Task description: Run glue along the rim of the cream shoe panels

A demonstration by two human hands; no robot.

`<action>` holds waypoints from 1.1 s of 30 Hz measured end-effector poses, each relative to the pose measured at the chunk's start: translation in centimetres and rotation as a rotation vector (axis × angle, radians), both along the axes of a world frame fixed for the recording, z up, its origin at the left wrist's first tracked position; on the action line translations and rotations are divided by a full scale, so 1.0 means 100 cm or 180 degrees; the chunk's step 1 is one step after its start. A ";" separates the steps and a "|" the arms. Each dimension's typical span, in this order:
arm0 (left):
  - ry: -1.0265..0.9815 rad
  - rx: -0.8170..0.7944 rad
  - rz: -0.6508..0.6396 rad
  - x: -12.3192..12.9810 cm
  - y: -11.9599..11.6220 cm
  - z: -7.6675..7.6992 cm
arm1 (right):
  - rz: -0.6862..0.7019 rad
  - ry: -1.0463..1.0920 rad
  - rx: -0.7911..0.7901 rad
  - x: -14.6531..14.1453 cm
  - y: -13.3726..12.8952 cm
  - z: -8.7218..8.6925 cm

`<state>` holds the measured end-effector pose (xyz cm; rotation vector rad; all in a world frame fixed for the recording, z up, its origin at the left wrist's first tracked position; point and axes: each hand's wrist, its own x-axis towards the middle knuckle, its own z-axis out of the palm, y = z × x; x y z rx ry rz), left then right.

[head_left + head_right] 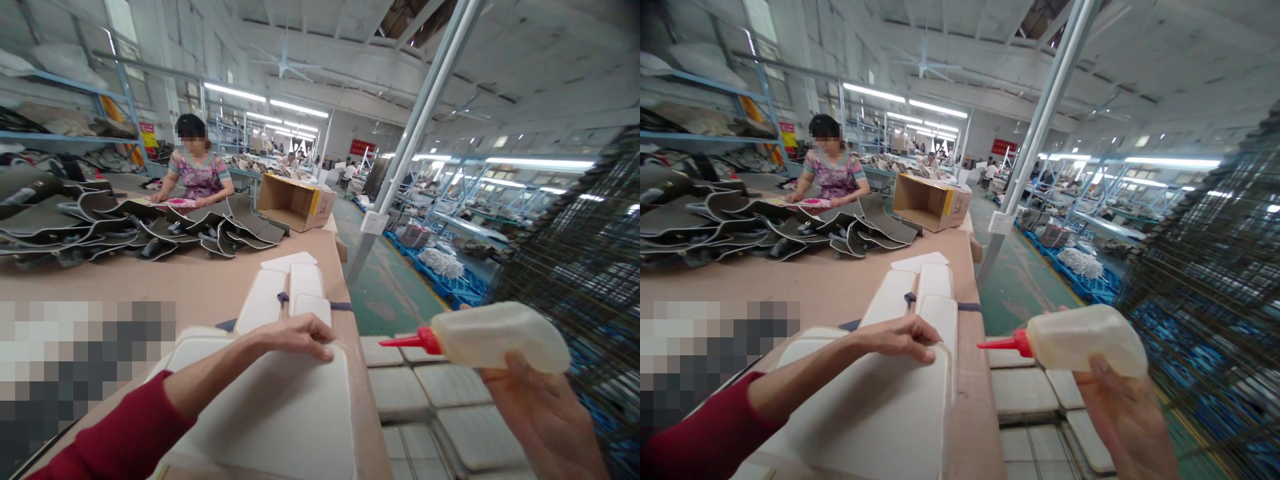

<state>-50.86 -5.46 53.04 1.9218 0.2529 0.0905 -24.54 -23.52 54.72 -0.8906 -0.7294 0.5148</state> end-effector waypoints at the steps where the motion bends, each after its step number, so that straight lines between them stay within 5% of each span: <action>1: 0.0009 -0.0032 -0.0040 0.001 -0.003 0.003 | 0.0128 0.0175 0.0075 -0.005 -0.001 -0.001; 6: 0.0065 -0.0270 -0.0137 0.007 -0.014 0.016 | 0.0822 0.0505 0.0125 -0.017 0.000 -0.004; 12: -0.0014 -0.0361 -0.0163 0.007 -0.025 0.029 | 0.1428 -0.0086 0.0174 0.008 0.003 -0.018; 33: 0.0107 -0.0673 -0.0409 0.006 -0.025 0.038 | 0.0998 0.0089 -0.0068 -0.001 0.003 -0.011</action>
